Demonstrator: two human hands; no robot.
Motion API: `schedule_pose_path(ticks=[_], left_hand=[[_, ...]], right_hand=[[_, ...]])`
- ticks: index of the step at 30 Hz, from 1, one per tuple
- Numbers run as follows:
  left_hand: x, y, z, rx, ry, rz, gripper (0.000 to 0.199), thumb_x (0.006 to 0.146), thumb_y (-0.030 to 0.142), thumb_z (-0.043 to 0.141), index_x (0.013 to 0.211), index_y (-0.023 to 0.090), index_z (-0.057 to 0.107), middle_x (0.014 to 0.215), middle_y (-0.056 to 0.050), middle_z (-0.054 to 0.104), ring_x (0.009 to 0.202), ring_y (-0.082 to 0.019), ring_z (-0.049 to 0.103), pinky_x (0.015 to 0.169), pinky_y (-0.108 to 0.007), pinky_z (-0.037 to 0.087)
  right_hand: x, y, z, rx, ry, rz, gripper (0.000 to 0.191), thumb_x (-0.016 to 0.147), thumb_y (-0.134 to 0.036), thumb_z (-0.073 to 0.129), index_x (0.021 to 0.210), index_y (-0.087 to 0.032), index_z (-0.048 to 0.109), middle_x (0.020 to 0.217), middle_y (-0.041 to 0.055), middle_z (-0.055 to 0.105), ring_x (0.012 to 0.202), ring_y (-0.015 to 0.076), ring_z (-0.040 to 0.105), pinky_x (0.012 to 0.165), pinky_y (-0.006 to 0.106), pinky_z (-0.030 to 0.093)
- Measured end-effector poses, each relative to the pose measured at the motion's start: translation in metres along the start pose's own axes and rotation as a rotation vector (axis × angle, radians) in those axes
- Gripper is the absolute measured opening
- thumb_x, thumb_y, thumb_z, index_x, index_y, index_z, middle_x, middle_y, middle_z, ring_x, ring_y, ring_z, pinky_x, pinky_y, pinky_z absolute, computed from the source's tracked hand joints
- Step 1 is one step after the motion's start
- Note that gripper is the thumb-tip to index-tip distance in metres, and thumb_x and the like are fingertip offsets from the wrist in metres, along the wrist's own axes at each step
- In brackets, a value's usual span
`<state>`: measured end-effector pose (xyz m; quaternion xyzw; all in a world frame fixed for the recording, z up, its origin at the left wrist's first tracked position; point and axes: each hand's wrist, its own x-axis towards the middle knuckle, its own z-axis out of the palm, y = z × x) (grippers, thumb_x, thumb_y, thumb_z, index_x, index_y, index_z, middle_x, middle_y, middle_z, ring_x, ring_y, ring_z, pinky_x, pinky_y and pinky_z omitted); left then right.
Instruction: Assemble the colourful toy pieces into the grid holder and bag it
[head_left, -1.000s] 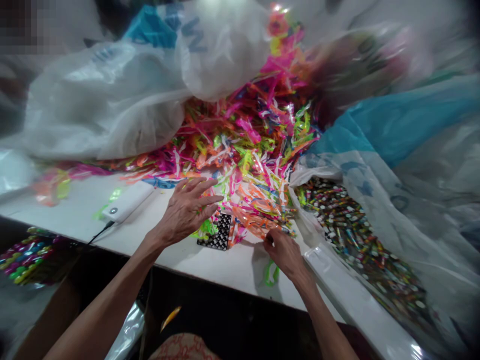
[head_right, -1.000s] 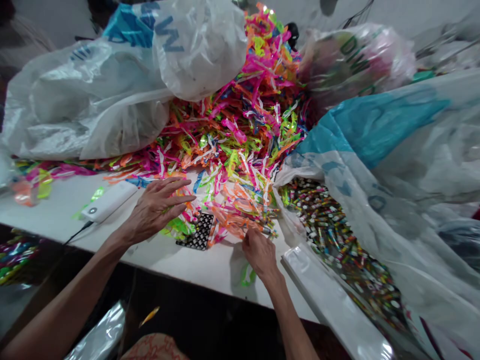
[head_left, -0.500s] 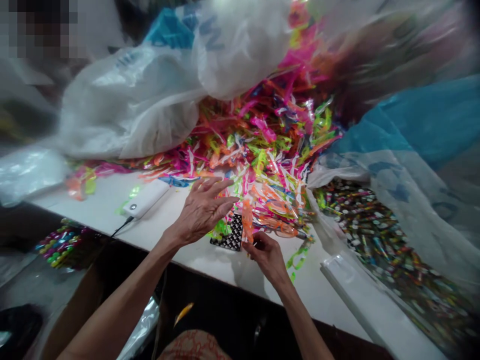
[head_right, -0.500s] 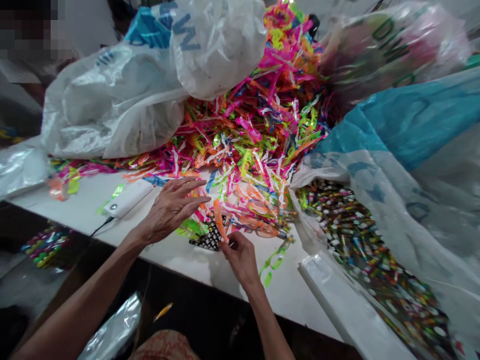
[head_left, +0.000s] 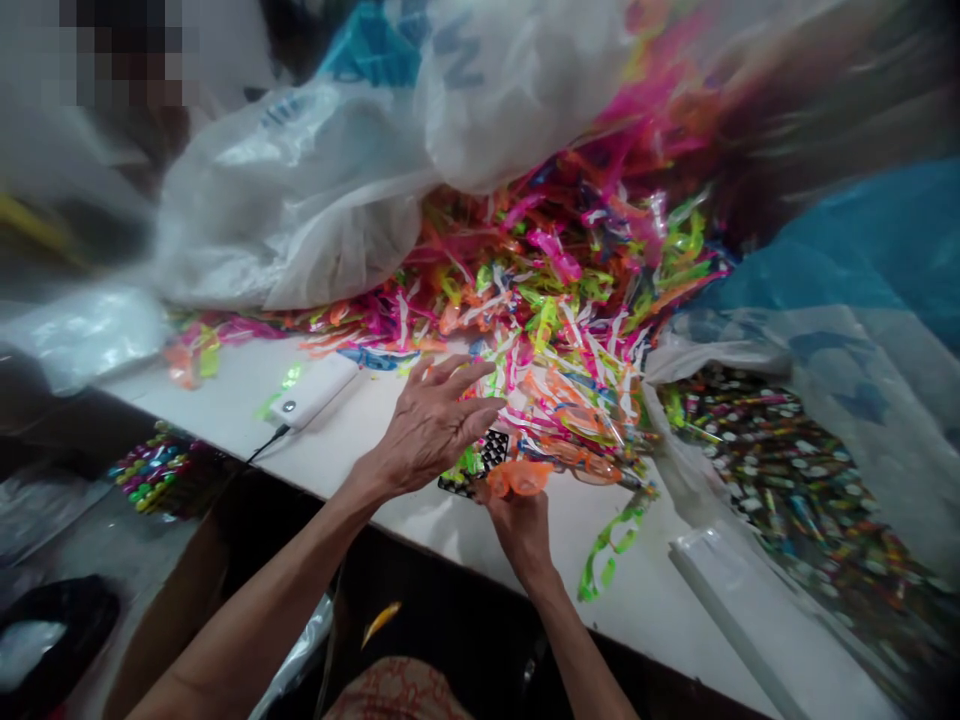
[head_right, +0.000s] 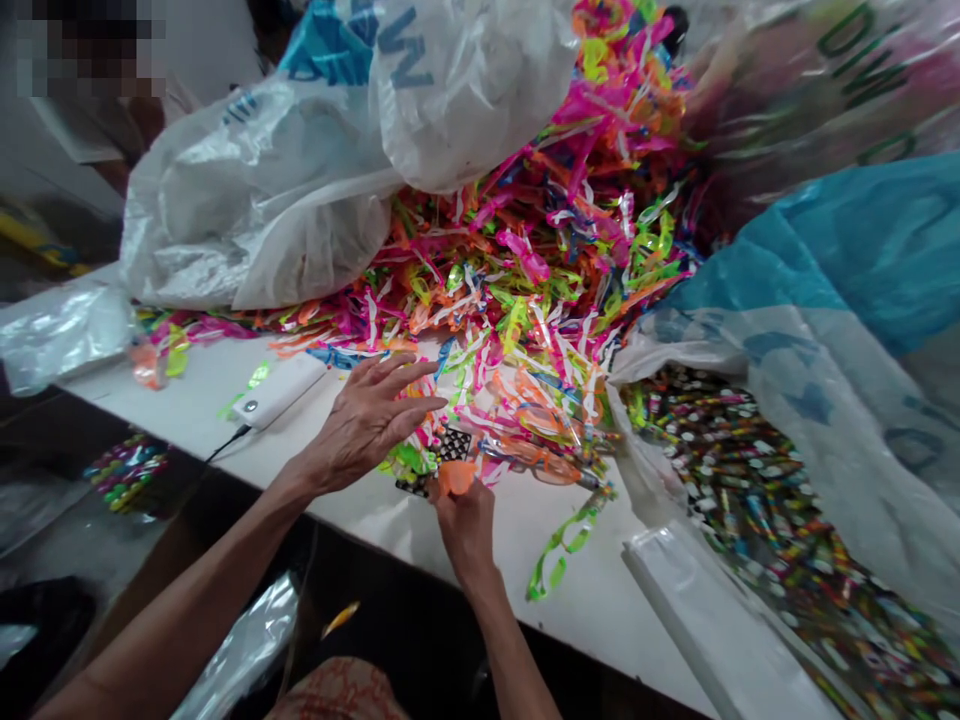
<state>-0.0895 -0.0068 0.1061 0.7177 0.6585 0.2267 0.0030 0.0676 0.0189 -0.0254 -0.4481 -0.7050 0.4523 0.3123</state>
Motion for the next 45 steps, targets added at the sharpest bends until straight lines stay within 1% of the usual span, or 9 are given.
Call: schedule_pose_path(ticks=[6, 13, 22, 24, 27, 30, 33, 40, 45], left_hand=[[-0.005, -0.001, -0.001, -0.034, -0.002, 0.160, 0.057, 0.074, 0.065, 0.045, 0.119, 0.032, 0.054, 0.138, -0.003, 0.041, 0.127, -0.028, 0.029, 0.104, -0.050, 0.015], [-0.007, -0.001, 0.000, 0.031, 0.045, 0.223, 0.028, 0.081, 0.037, 0.051, 0.105, 0.028, 0.063, 0.128, -0.001, 0.051, 0.126, -0.026, 0.030, 0.104, -0.047, 0.018], [-0.001, 0.011, 0.004, 0.062, 0.043, 0.228, 0.021, 0.081, 0.034, 0.053, 0.095, 0.026, 0.067, 0.122, -0.001, 0.056, 0.125, -0.029, 0.031, 0.102, -0.050, 0.020], [-0.002, 0.009, -0.001, 0.059, 0.032, 0.218, 0.019, 0.082, 0.028, 0.049, 0.085, 0.023, 0.067, 0.112, -0.002, 0.061, 0.123, -0.027, 0.034, 0.101, -0.048, 0.024], [-0.009, 0.002, -0.013, 0.029, 0.001, 0.218, 0.020, 0.082, 0.021, 0.046, 0.079, 0.021, 0.066, 0.103, -0.002, 0.064, 0.123, -0.024, 0.035, 0.101, -0.045, 0.027], [-0.020, -0.006, -0.023, -0.032, -0.041, 0.221, 0.019, 0.081, 0.021, 0.046, 0.083, 0.022, 0.065, 0.108, -0.002, 0.063, 0.125, -0.023, 0.033, 0.103, -0.045, 0.027], [-0.028, -0.005, -0.028, -0.079, -0.038, 0.208, 0.022, 0.080, 0.021, 0.047, 0.094, 0.023, 0.064, 0.119, -0.004, 0.057, 0.123, -0.023, 0.036, 0.102, -0.044, 0.030], [-0.018, 0.007, -0.035, 0.050, -0.057, 0.156, 0.048, 0.081, 0.038, 0.053, 0.126, 0.025, 0.047, 0.142, -0.007, 0.033, 0.129, -0.027, 0.029, 0.104, -0.045, 0.026], [-0.011, 0.002, -0.032, 0.111, -0.252, 0.097, 0.065, 0.084, 0.044, 0.046, 0.140, 0.023, 0.021, 0.147, -0.008, 0.022, 0.134, -0.027, 0.020, 0.107, -0.047, 0.022]], right_hand=[[-0.011, -0.007, 0.020, -0.524, 0.091, -0.176, 0.010, 0.077, -0.017, 0.047, 0.074, -0.016, 0.057, 0.068, 0.0051, 0.062, 0.060, 0.0161, 0.056, 0.054, 0.024, 0.035], [-0.015, -0.021, 0.011, -0.637, -0.037, -0.117, 0.011, 0.082, -0.015, 0.046, 0.081, -0.017, 0.057, 0.079, 0.0037, 0.063, 0.073, 0.0155, 0.059, 0.061, 0.023, 0.036], [-0.014, -0.041, 0.021, -0.809, -0.167, -0.019, 0.021, 0.085, -0.012, 0.041, 0.096, -0.014, 0.059, 0.089, 0.0096, 0.064, 0.077, 0.0189, 0.060, 0.065, 0.028, 0.041], [-0.016, -0.036, 0.007, -0.731, -0.193, -0.057, 0.018, 0.084, -0.015, 0.044, 0.091, -0.016, 0.061, 0.086, 0.0071, 0.065, 0.077, 0.0181, 0.061, 0.064, 0.026, 0.042], [-0.021, -0.015, -0.049, -0.617, -0.135, -0.170, 0.024, 0.081, -0.016, 0.047, 0.101, -0.019, 0.060, 0.092, 0.0045, 0.065, 0.077, 0.0150, 0.061, 0.064, 0.023, 0.044], [-0.023, 0.023, -0.127, -0.848, 0.075, -0.126, 0.044, 0.074, -0.005, 0.040, 0.110, -0.023, 0.057, 0.113, 0.0068, 0.059, 0.079, 0.0160, 0.062, 0.065, 0.026, 0.046], [-0.018, 0.060, -0.176, -1.121, 0.064, -0.169, 0.048, 0.071, -0.001, 0.039, 0.106, -0.026, 0.060, 0.120, 0.0077, 0.056, 0.085, 0.0198, 0.062, 0.066, 0.030, 0.046], [-0.010, 0.055, -0.158, -1.129, -0.015, -0.288, 0.025, 0.080, -0.010, 0.042, 0.086, -0.024, 0.062, 0.110, 0.0067, 0.061, 0.091, 0.0203, 0.060, 0.066, 0.028, 0.046], [-0.013, 0.030, -0.130, -0.808, 0.027, -0.283, 0.028, 0.084, -0.020, 0.039, 0.107, -0.023, 0.055, 0.102, 0.0058, 0.062, 0.086, 0.0167, 0.062, 0.065, 0.025, 0.046]])
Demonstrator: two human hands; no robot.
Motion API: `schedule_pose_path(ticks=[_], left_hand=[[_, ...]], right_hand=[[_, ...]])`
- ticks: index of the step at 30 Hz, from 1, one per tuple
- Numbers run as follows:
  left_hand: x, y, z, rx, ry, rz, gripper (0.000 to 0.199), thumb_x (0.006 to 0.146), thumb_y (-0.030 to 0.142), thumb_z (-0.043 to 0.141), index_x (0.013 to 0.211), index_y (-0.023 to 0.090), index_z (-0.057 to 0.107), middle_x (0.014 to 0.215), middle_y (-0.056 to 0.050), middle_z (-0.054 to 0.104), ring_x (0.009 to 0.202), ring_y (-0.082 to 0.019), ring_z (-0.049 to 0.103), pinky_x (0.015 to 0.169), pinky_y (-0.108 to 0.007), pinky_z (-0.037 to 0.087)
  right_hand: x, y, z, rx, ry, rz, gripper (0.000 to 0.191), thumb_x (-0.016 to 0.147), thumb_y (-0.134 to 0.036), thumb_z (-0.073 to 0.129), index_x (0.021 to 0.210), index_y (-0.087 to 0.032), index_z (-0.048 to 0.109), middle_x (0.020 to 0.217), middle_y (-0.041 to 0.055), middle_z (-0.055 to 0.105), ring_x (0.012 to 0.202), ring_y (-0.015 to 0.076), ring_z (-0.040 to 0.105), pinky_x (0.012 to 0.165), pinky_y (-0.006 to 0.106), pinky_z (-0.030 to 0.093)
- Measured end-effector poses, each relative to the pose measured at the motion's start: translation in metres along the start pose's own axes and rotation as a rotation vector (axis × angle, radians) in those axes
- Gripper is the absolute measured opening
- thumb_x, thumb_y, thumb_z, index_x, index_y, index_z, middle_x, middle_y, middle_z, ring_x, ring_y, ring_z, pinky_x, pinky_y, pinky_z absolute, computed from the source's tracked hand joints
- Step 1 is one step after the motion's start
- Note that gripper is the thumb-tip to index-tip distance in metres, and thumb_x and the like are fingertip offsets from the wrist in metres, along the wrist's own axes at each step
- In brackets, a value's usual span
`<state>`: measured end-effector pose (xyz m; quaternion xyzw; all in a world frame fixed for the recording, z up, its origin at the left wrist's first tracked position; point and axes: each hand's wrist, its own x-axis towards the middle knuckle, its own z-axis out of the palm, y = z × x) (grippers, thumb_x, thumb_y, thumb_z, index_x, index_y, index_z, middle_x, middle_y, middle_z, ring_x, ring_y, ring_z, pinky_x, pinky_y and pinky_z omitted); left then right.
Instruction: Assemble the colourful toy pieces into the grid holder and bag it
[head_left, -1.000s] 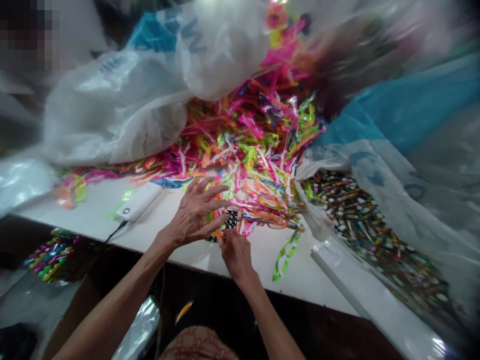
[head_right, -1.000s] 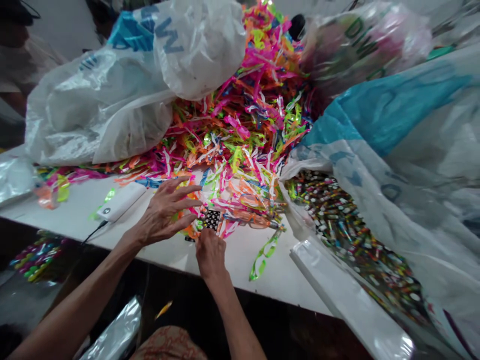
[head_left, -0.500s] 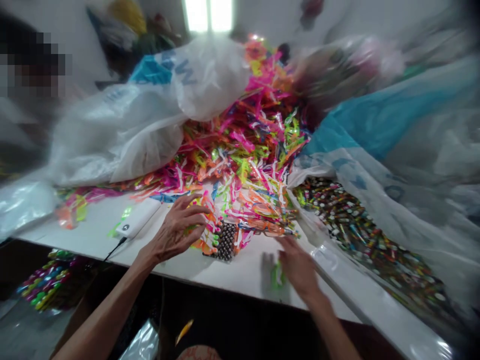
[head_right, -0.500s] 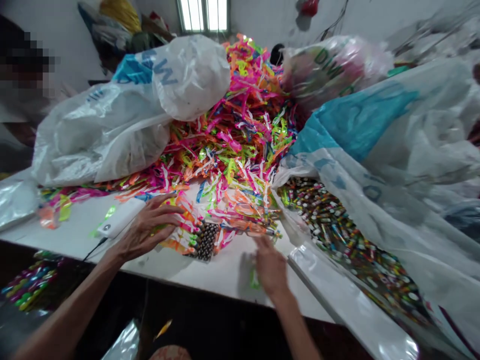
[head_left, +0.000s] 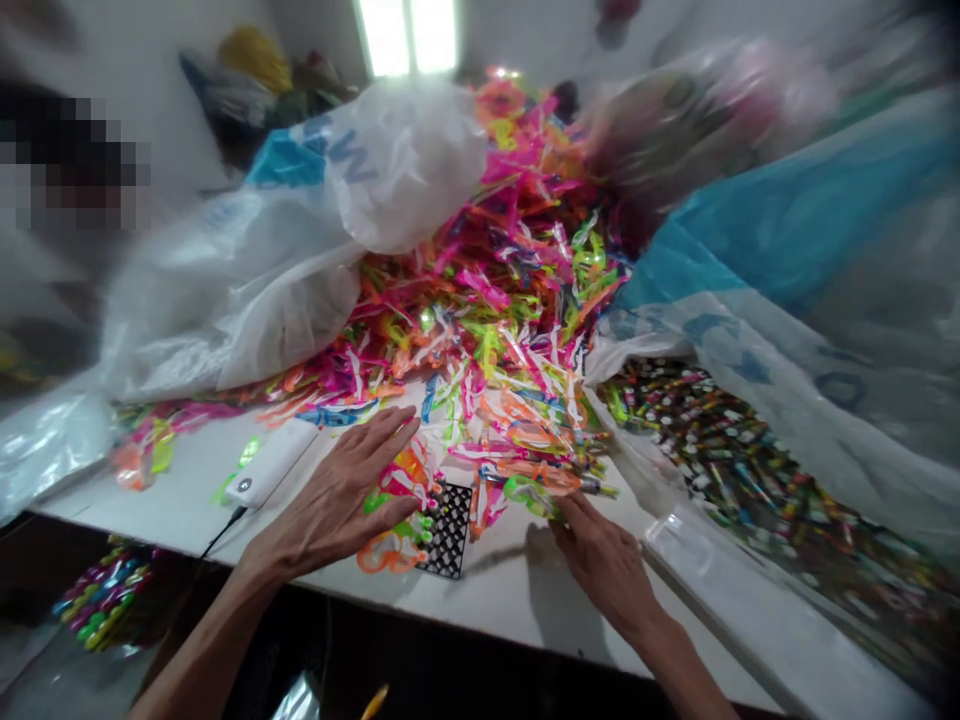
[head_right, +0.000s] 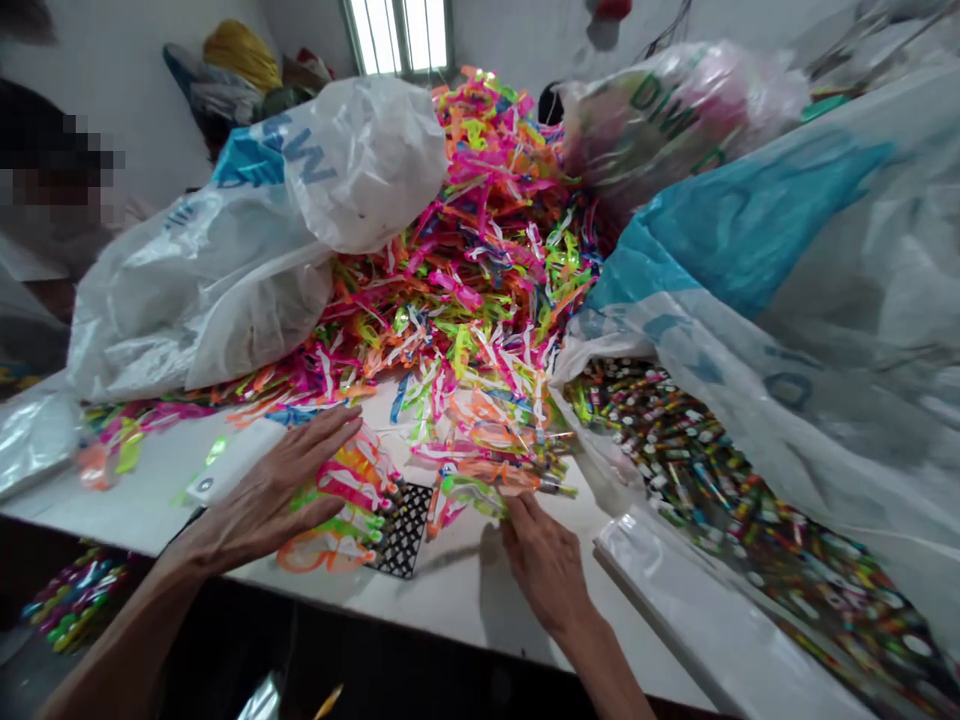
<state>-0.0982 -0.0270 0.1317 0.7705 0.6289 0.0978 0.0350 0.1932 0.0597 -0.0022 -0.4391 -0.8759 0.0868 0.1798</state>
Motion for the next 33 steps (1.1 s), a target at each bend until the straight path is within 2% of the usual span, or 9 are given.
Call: schedule_pose_path(ticks=[3, 6, 10, 15, 18, 22, 28, 30, 33], left_hand=[[-0.002, -0.001, 0.004, -0.026, -0.014, -0.081, 0.065, 0.085, 0.043, 0.046, 0.141, 0.024, 0.018, 0.147, -0.007, 0.023, 0.132, -0.026, 0.023, 0.107, -0.043, 0.026], [-0.004, 0.002, 0.005, -0.045, 0.005, -0.131, 0.063, 0.084, 0.041, 0.047, 0.140, 0.027, 0.020, 0.145, -0.006, 0.026, 0.130, -0.026, 0.028, 0.106, -0.042, 0.029], [0.001, 0.008, 0.004, -0.078, 0.012, -0.120, 0.056, 0.084, 0.038, 0.047, 0.136, 0.028, 0.028, 0.141, -0.007, 0.032, 0.127, -0.026, 0.033, 0.105, -0.040, 0.031], [0.006, 0.011, 0.006, -0.092, 0.036, -0.131, 0.057, 0.084, 0.037, 0.049, 0.136, 0.027, 0.030, 0.139, -0.008, 0.034, 0.125, -0.027, 0.036, 0.103, -0.041, 0.032], [0.006, 0.011, 0.008, -0.102, 0.049, -0.131, 0.055, 0.085, 0.037, 0.047, 0.136, 0.026, 0.030, 0.139, -0.008, 0.034, 0.126, -0.026, 0.034, 0.105, -0.041, 0.030], [0.006, 0.011, 0.010, -0.127, 0.077, -0.116, 0.053, 0.085, 0.036, 0.046, 0.134, 0.022, 0.035, 0.138, -0.008, 0.036, 0.125, -0.026, 0.035, 0.105, -0.042, 0.029], [0.006, 0.013, 0.012, -0.124, 0.134, -0.138, 0.052, 0.083, 0.036, 0.048, 0.132, 0.021, 0.039, 0.135, -0.010, 0.039, 0.123, -0.026, 0.036, 0.103, -0.042, 0.030], [0.006, 0.013, 0.013, -0.132, 0.146, -0.134, 0.052, 0.083, 0.036, 0.048, 0.132, 0.020, 0.039, 0.135, -0.010, 0.039, 0.123, -0.026, 0.036, 0.102, -0.042, 0.030], [0.005, 0.012, 0.014, -0.143, 0.158, -0.118, 0.052, 0.082, 0.035, 0.048, 0.131, 0.019, 0.040, 0.135, -0.011, 0.040, 0.123, -0.025, 0.035, 0.103, -0.042, 0.028]], right_hand=[[0.004, -0.013, 0.012, 0.167, -0.010, -0.002, 0.033, 0.082, -0.019, 0.039, 0.112, -0.022, 0.052, 0.095, 0.0052, 0.063, 0.081, 0.0169, 0.062, 0.067, 0.027, 0.046], [0.012, -0.020, 0.022, 0.305, -0.013, 0.018, 0.026, 0.081, -0.020, 0.040, 0.102, -0.021, 0.055, 0.090, 0.0049, 0.063, 0.078, 0.0179, 0.060, 0.066, 0.028, 0.045], [0.033, -0.029, 0.026, 0.585, -0.027, 0.071, 0.018, 0.082, -0.025, 0.044, 0.088, -0.020, 0.060, 0.079, 0.0039, 0.061, 0.067, 0.0163, 0.057, 0.060, 0.026, 0.043], [0.066, -0.055, 0.036, 0.882, -0.062, 0.177, 0.013, 0.075, -0.023, 0.051, 0.077, -0.018, 0.063, 0.067, 0.0006, 0.060, 0.059, 0.0136, 0.052, 0.053, 0.022, 0.038], [0.080, -0.067, 0.047, 0.909, -0.077, 0.199, 0.010, 0.070, -0.021, 0.052, 0.066, -0.016, 0.060, 0.060, -0.0011, 0.056, 0.057, 0.0121, 0.048, 0.050, 0.020, 0.034], [0.086, -0.068, 0.052, 0.900, -0.078, 0.235, 0.014, 0.068, -0.024, 0.054, 0.056, -0.017, 0.050, 0.050, -0.0047, 0.045, 0.051, 0.0102, 0.043, 0.046, 0.020, 0.030], [0.086, -0.066, 0.049, 1.113, -0.233, 0.312, 0.018, 0.070, -0.032, 0.055, 0.064, -0.015, 0.058, 0.052, -0.0007, 0.057, 0.046, 0.0124, 0.048, 0.044, 0.022, 0.035], [0.087, -0.067, 0.051, 1.107, -0.207, 0.298, 0.018, 0.070, -0.031, 0.055, 0.067, -0.014, 0.059, 0.055, -0.0006, 0.058, 0.048, 0.0126, 0.049, 0.046, 0.022, 0.036], [0.088, -0.068, 0.056, 0.927, -0.069, 0.253, 0.018, 0.067, -0.030, 0.058, 0.057, -0.016, 0.054, 0.050, -0.0041, 0.050, 0.050, 0.0104, 0.043, 0.046, 0.021, 0.031]])
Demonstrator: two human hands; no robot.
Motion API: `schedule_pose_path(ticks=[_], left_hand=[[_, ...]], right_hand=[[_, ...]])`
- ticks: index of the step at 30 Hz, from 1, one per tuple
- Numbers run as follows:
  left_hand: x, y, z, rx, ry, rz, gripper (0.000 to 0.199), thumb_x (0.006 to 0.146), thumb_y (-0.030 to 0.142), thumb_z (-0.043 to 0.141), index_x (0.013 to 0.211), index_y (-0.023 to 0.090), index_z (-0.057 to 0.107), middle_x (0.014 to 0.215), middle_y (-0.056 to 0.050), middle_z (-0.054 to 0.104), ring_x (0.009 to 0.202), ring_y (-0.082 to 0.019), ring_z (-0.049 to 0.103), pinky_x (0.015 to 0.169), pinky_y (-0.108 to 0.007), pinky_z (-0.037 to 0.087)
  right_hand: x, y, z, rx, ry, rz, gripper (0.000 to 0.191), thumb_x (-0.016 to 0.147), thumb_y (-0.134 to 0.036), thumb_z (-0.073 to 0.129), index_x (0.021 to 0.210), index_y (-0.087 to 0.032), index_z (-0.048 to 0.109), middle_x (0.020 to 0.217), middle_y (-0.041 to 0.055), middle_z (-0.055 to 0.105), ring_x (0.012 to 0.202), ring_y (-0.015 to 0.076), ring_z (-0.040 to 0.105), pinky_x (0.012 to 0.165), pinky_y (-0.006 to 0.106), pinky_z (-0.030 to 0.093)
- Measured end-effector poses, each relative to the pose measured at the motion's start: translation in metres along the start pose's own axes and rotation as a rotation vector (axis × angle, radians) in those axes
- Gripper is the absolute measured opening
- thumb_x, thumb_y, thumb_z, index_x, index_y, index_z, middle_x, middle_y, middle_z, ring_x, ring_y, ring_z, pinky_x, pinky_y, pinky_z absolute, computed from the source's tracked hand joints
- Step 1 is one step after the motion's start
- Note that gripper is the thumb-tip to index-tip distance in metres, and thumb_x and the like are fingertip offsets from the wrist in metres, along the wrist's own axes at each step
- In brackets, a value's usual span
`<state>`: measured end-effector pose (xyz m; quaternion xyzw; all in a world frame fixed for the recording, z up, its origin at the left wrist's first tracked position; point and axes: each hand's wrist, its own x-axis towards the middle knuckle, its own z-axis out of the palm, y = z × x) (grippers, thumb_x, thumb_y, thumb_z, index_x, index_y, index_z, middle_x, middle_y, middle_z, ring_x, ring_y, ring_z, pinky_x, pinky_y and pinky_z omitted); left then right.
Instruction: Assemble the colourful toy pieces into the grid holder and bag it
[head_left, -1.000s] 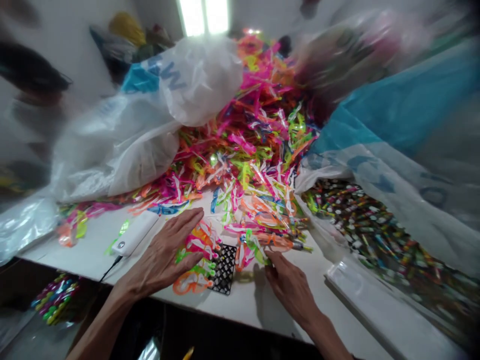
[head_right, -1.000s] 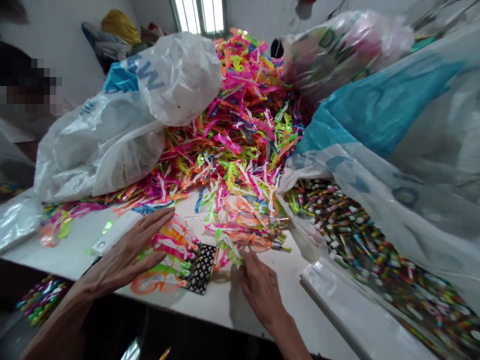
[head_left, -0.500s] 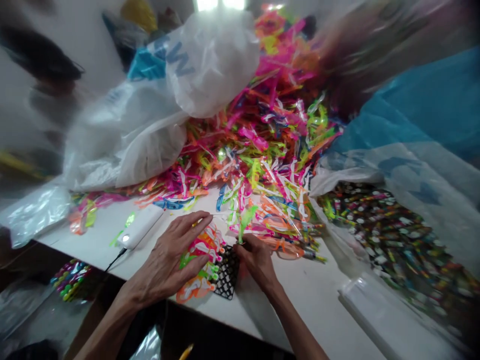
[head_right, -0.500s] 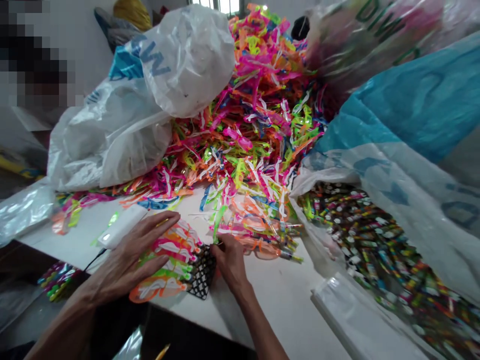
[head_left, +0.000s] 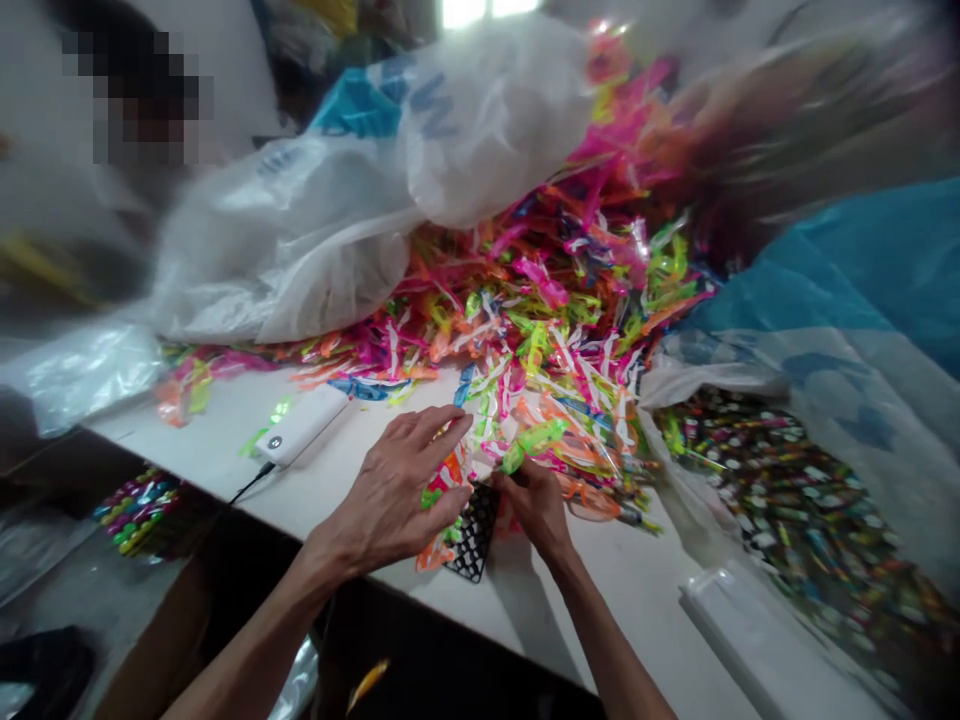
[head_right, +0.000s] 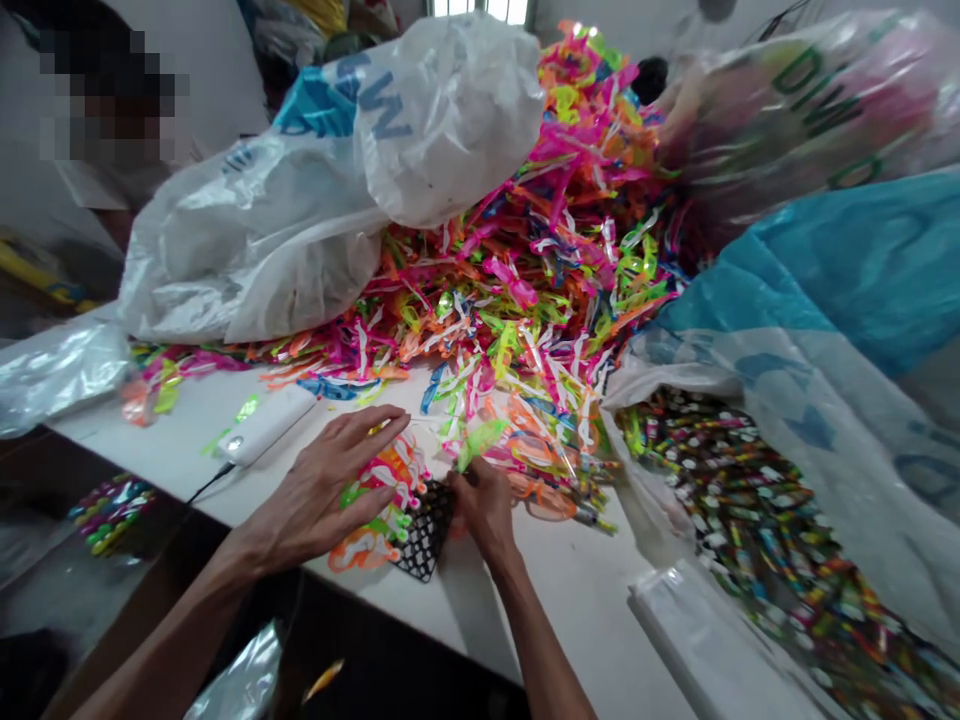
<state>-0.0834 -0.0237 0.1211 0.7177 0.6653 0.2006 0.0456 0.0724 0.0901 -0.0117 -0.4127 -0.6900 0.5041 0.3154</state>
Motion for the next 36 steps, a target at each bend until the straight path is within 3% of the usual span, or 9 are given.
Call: schedule_pose_path(ticks=[3, 13, 21, 24, 26, 28, 30, 33, 36], left_hand=[[0.000, -0.001, 0.000, -0.008, 0.000, 0.003, 0.053, 0.082, 0.034, 0.048, 0.131, 0.017, 0.040, 0.135, -0.011, 0.039, 0.123, -0.025, 0.035, 0.103, -0.041, 0.027], [-0.001, -0.002, 0.000, -0.023, 0.001, 0.003, 0.052, 0.083, 0.033, 0.047, 0.132, 0.016, 0.039, 0.136, -0.011, 0.038, 0.125, -0.025, 0.033, 0.105, -0.041, 0.025], [0.001, 0.003, 0.000, 0.060, -0.035, 0.050, 0.038, 0.086, 0.031, 0.044, 0.123, 0.032, 0.050, 0.136, -0.005, 0.038, 0.123, -0.026, 0.037, 0.102, -0.047, 0.027], [-0.002, 0.002, 0.002, 0.093, 0.013, -0.022, 0.037, 0.088, 0.034, 0.038, 0.120, 0.026, 0.054, 0.136, -0.006, 0.039, 0.122, -0.027, 0.038, 0.101, -0.046, 0.030], [-0.002, 0.002, 0.003, 0.105, 0.041, -0.034, 0.038, 0.088, 0.036, 0.036, 0.120, 0.024, 0.054, 0.136, -0.007, 0.040, 0.122, -0.027, 0.038, 0.100, -0.046, 0.031], [-0.002, 0.004, 0.005, 0.119, 0.059, -0.028, 0.039, 0.088, 0.036, 0.036, 0.120, 0.025, 0.054, 0.135, -0.007, 0.041, 0.121, -0.027, 0.040, 0.100, -0.046, 0.032], [-0.001, 0.006, 0.007, 0.136, 0.066, -0.030, 0.038, 0.088, 0.036, 0.037, 0.120, 0.026, 0.054, 0.135, -0.006, 0.041, 0.120, -0.027, 0.041, 0.099, -0.046, 0.033], [0.001, 0.009, 0.009, 0.154, 0.080, -0.036, 0.037, 0.087, 0.035, 0.039, 0.121, 0.027, 0.053, 0.134, -0.006, 0.043, 0.119, -0.026, 0.041, 0.098, -0.046, 0.034], [0.000, 0.010, 0.009, 0.157, 0.090, -0.044, 0.037, 0.088, 0.034, 0.039, 0.121, 0.026, 0.053, 0.135, -0.006, 0.042, 0.120, -0.026, 0.041, 0.098, -0.046, 0.034]], right_hand=[[0.001, 0.002, 0.003, -0.145, 0.051, -0.037, 0.024, 0.066, -0.030, 0.059, 0.050, -0.017, 0.046, 0.045, -0.0068, 0.039, 0.047, 0.0087, 0.036, 0.044, 0.020, 0.025], [-0.006, -0.007, -0.002, -0.343, -0.071, -0.061, 0.014, 0.070, -0.025, 0.054, 0.060, -0.016, 0.054, 0.050, -0.0031, 0.050, 0.050, 0.0108, 0.044, 0.047, 0.021, 0.028], [-0.017, -0.023, 0.032, -0.786, -0.150, -0.206, 0.022, 0.078, -0.008, 0.041, 0.084, -0.015, 0.060, 0.080, 0.0073, 0.063, 0.068, 0.0160, 0.057, 0.059, 0.025, 0.037], [-0.017, -0.018, 0.001, -0.637, -0.137, -0.226, 0.021, 0.079, -0.013, 0.046, 0.094, -0.017, 0.060, 0.085, 0.0049, 0.063, 0.071, 0.0144, 0.058, 0.062, 0.023, 0.040], [-0.013, -0.014, -0.039, -0.613, 0.025, -0.183, 0.027, 0.080, -0.020, 0.048, 0.105, -0.017, 0.057, 0.094, 0.0066, 0.062, 0.077, 0.0151, 0.058, 0.067, 0.024, 0.041], [-0.003, -0.012, -0.079, -0.778, 0.239, -0.028, 0.026, 0.083, -0.023, 0.044, 0.101, -0.015, 0.060, 0.098, 0.0111, 0.060, 0.085, 0.0182, 0.057, 0.072, 0.027, 0.040], [0.014, -0.013, -0.108, -0.827, 0.254, 0.041, 0.021, 0.080, -0.021, 0.046, 0.084, -0.012, 0.064, 0.086, 0.0138, 0.061, 0.079, 0.0213, 0.056, 0.068, 0.030, 0.039], [0.039, -0.017, -0.121, -0.828, 0.168, 0.079, 0.016, 0.069, -0.011, 0.053, 0.054, -0.015, 0.058, 0.060, 0.0081, 0.056, 0.065, 0.0212, 0.054, 0.062, 0.032, 0.036], [0.044, -0.023, -0.116, -0.800, 0.171, 0.085, 0.020, 0.063, -0.004, 0.052, 0.048, -0.017, 0.051, 0.054, 0.0060, 0.052, 0.064, 0.0207, 0.053, 0.062, 0.033, 0.034]])
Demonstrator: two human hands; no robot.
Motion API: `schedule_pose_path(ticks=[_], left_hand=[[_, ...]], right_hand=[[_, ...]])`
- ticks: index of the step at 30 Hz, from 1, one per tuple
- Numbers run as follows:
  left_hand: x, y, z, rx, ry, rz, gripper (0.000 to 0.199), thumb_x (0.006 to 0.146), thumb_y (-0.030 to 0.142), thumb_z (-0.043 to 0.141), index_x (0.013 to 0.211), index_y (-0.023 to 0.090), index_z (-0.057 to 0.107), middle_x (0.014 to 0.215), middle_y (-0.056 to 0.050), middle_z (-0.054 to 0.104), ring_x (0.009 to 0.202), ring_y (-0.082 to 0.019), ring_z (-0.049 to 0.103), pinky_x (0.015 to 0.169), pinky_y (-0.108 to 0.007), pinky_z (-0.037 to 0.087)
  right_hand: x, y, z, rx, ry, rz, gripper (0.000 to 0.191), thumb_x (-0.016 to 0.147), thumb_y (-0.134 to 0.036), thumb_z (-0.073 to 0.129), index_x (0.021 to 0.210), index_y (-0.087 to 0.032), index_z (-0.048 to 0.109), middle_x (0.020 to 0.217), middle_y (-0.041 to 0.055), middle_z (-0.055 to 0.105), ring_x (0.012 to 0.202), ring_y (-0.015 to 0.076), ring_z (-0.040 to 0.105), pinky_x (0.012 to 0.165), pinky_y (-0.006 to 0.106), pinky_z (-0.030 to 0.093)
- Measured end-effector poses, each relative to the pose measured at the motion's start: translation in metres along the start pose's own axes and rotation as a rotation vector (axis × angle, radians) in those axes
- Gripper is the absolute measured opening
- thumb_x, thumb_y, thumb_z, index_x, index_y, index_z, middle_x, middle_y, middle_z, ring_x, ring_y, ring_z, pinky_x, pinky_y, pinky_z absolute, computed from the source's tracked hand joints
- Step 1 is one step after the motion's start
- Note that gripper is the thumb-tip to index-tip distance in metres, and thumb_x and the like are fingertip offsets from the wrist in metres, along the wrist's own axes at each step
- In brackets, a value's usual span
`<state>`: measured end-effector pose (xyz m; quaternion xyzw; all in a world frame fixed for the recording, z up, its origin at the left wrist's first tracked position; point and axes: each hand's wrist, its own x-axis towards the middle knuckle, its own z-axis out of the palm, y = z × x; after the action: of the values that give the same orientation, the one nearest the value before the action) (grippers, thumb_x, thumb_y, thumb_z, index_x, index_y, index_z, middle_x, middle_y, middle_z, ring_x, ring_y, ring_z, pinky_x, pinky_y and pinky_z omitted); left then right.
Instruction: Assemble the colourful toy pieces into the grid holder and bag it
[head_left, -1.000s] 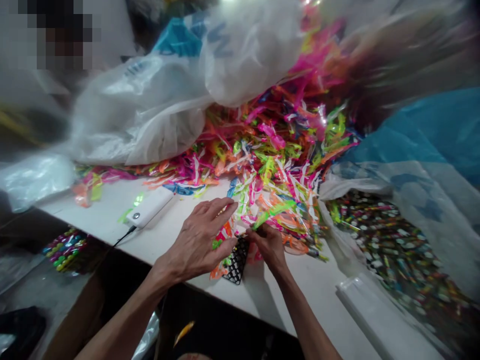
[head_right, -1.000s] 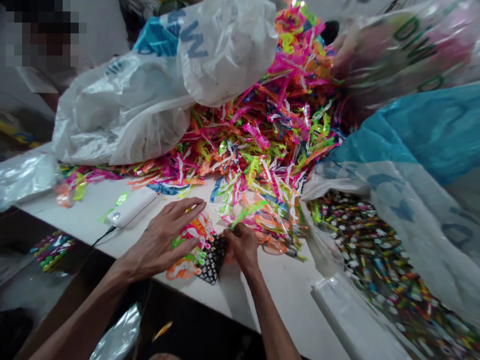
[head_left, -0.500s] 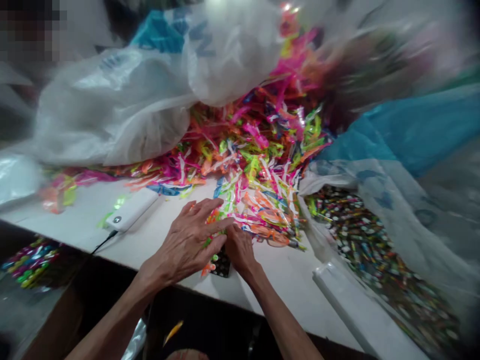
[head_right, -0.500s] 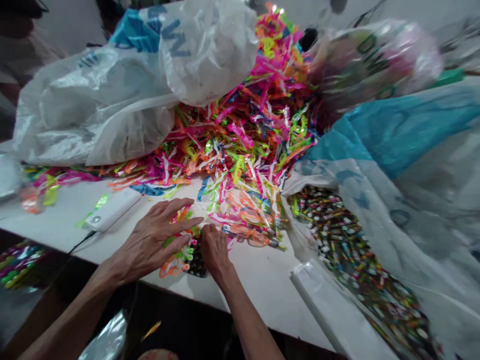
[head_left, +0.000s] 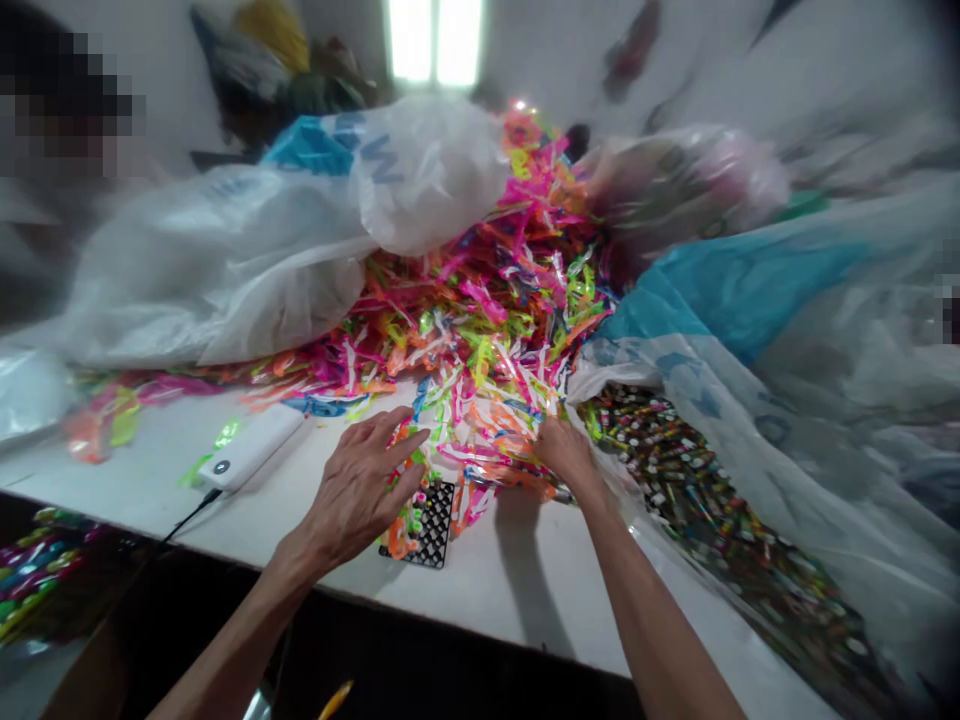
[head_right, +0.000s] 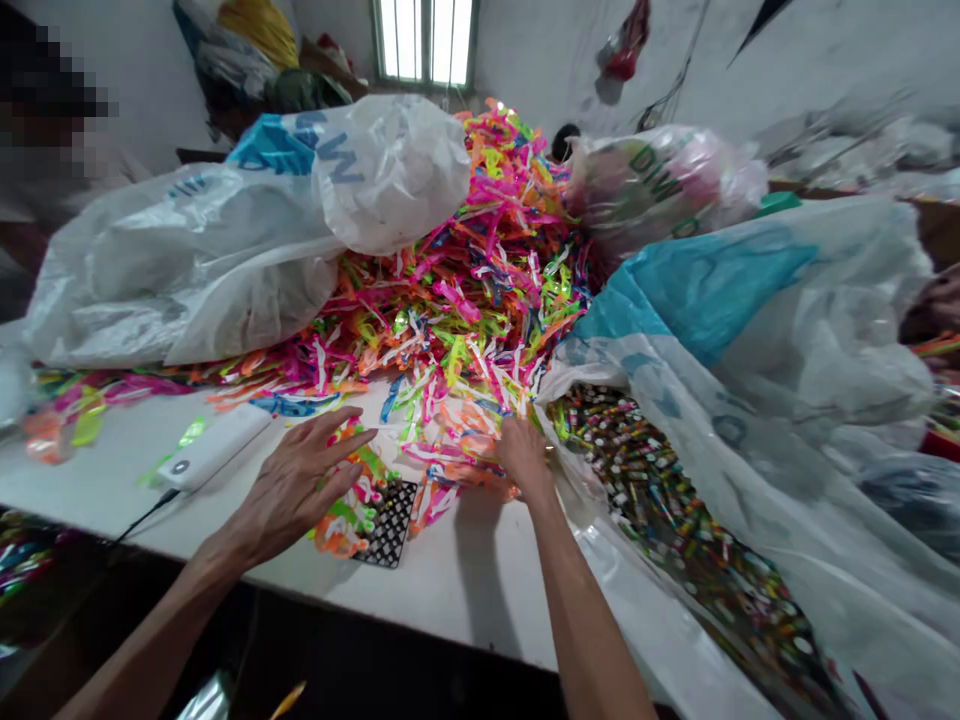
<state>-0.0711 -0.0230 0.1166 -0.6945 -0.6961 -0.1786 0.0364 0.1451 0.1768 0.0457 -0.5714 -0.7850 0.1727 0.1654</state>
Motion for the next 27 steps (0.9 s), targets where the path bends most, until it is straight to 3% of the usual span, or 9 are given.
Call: schedule_pose_path(ticks=[5, 10, 14, 17, 21, 27], left_hand=[[0.000, -0.001, -0.001, -0.020, -0.021, 0.017, 0.038, 0.088, 0.034, 0.038, 0.121, 0.024, 0.053, 0.135, -0.008, 0.041, 0.120, -0.026, 0.040, 0.098, -0.046, 0.033], [0.001, 0.000, -0.001, -0.028, -0.019, 0.009, 0.037, 0.088, 0.033, 0.038, 0.119, 0.023, 0.054, 0.133, -0.008, 0.042, 0.119, -0.026, 0.041, 0.099, -0.045, 0.032], [0.001, 0.001, -0.002, -0.048, -0.027, 0.000, 0.036, 0.087, 0.031, 0.039, 0.119, 0.024, 0.055, 0.133, -0.007, 0.043, 0.119, -0.026, 0.041, 0.098, -0.045, 0.031], [0.002, 0.000, -0.002, -0.054, -0.033, 0.001, 0.036, 0.087, 0.030, 0.039, 0.119, 0.023, 0.055, 0.133, -0.008, 0.042, 0.120, -0.025, 0.040, 0.099, -0.044, 0.030], [0.002, -0.001, -0.002, -0.065, -0.025, 0.004, 0.036, 0.088, 0.032, 0.038, 0.119, 0.023, 0.055, 0.133, -0.007, 0.042, 0.120, -0.025, 0.039, 0.099, -0.044, 0.030], [0.002, -0.001, -0.001, -0.087, -0.017, -0.002, 0.036, 0.087, 0.032, 0.040, 0.119, 0.023, 0.055, 0.132, -0.008, 0.044, 0.119, -0.025, 0.040, 0.098, -0.045, 0.031]], right_hand=[[-0.044, -0.006, 0.008, 0.155, -0.009, -0.016, 0.011, 0.071, -0.021, 0.050, 0.061, -0.018, 0.052, 0.056, 0.0026, 0.055, 0.057, 0.0162, 0.052, 0.056, 0.028, 0.036], [-0.093, -0.030, 0.054, 0.673, -0.155, -0.005, 0.006, 0.067, -0.023, 0.052, 0.071, -0.018, 0.051, 0.053, -0.0045, 0.051, 0.048, 0.0112, 0.047, 0.047, 0.022, 0.037], [-0.102, -0.056, 0.087, 0.880, -0.242, -0.019, 0.006, 0.069, -0.022, 0.050, 0.069, -0.017, 0.052, 0.060, -0.0022, 0.053, 0.056, 0.0119, 0.049, 0.052, 0.022, 0.038], [-0.100, -0.067, 0.093, 0.788, -0.238, -0.120, 0.010, 0.073, -0.022, 0.047, 0.067, -0.016, 0.053, 0.061, -0.0014, 0.052, 0.057, 0.0111, 0.045, 0.052, 0.021, 0.035], [-0.097, -0.073, 0.082, 0.516, -0.179, -0.279, 0.014, 0.072, -0.016, 0.047, 0.059, -0.017, 0.046, 0.054, -0.0033, 0.044, 0.052, 0.0091, 0.036, 0.050, 0.021, 0.026], [-0.090, -0.068, 0.075, 0.350, -0.200, -0.330, 0.015, 0.076, -0.015, 0.046, 0.061, -0.017, 0.048, 0.055, -0.0023, 0.047, 0.053, 0.0103, 0.040, 0.050, 0.021, 0.025]])
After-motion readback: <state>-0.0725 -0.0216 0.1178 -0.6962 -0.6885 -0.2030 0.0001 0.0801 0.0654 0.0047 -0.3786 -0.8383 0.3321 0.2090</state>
